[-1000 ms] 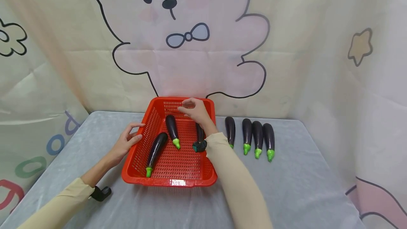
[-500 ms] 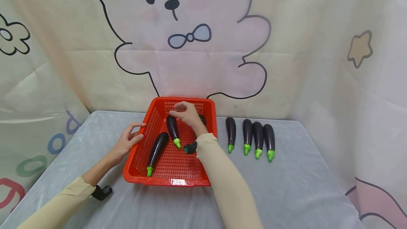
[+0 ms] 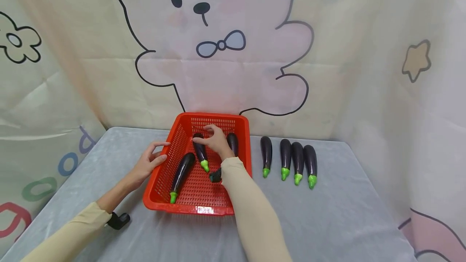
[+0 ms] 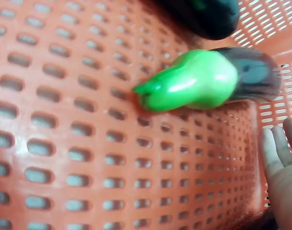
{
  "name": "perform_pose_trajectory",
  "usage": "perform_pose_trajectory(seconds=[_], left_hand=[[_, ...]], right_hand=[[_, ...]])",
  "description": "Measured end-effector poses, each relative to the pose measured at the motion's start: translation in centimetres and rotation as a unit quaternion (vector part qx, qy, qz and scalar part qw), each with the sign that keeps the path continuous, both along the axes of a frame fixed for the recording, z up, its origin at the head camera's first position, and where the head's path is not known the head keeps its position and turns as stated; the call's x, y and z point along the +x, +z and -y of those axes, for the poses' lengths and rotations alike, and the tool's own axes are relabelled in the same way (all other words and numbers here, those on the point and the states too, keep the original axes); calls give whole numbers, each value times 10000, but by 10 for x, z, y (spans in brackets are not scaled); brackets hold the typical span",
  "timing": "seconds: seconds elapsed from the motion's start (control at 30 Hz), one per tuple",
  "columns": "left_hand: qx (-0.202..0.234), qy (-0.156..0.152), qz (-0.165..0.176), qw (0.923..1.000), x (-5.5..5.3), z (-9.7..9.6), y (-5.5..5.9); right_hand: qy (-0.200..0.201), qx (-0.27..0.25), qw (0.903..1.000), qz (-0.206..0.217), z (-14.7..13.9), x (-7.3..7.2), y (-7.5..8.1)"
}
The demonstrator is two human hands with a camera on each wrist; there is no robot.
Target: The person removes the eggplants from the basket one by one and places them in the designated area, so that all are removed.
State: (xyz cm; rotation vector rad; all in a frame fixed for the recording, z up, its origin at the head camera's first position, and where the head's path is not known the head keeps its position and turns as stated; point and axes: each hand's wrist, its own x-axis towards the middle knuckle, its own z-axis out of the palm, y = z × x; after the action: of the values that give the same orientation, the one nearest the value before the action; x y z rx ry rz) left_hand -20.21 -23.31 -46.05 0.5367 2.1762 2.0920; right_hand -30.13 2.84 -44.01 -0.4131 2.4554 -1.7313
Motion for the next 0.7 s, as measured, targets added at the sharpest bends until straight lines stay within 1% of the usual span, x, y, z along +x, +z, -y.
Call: perform_pose_trajectory(seconds=[0.27, 0.43, 0.7], left_hand=[[-24, 9, 31, 10000, 0, -2, -1], [23, -42, 44, 10000, 0, -2, -1], [-3, -30, 42, 10000, -1, -1, -1]], right_hand=[[35, 172, 9998, -22, 8, -4, -13], [82, 265, 9996, -39, 12, -2, -13], [-103, 544, 9984, -134, 14, -5, -15]])
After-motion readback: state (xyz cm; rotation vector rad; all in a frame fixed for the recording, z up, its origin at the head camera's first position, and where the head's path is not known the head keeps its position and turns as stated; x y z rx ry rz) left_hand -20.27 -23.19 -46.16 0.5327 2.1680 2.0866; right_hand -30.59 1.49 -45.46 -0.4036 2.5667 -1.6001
